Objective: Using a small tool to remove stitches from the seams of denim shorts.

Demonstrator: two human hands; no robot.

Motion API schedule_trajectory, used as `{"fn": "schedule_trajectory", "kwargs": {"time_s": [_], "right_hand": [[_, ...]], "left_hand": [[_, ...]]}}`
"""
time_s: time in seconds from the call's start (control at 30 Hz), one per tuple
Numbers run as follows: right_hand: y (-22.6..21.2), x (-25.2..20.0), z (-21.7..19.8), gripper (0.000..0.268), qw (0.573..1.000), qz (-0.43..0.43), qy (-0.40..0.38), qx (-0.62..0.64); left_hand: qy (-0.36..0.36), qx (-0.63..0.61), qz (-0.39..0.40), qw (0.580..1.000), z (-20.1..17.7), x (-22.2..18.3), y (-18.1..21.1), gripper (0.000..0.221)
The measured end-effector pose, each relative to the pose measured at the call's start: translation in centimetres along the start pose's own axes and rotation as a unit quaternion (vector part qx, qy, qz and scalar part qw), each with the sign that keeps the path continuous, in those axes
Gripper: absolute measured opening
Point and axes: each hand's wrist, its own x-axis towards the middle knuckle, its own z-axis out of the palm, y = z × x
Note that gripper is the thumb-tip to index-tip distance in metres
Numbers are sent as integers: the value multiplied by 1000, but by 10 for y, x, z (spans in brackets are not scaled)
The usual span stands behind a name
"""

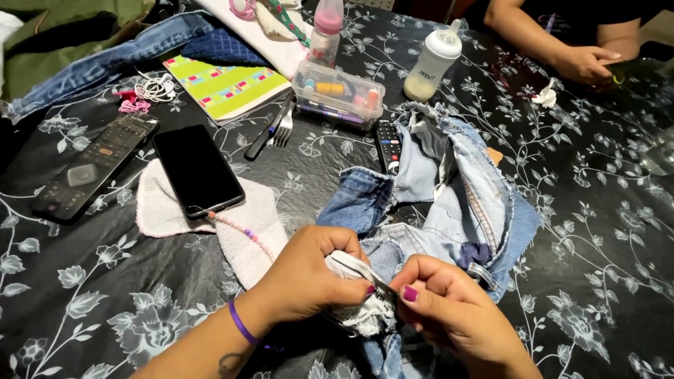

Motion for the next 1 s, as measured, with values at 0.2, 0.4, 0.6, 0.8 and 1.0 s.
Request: {"fn": "schedule_trajectory", "kwargs": {"time_s": [0.2,0.4,0.6,0.8,1.0], "right_hand": [[6,4,-2,21,999,1,-22,37],[12,7,0,22,998,-14,-34,42],[3,4,1,20,996,19,-29,78],[14,1,2,20,980,-13,-125,157],[18,6,18,18,982,8,-31,186]], "left_hand": [[-7,5,19,1000,0,0,-4,18],[-18,1,15,1000,0,2,-7,20],[31,-29,-32,999,2,0,4,22],[130,-83,-42,987,12,2,-12,34],[139,-51,-68,987,16,-2,-1,24]]}}
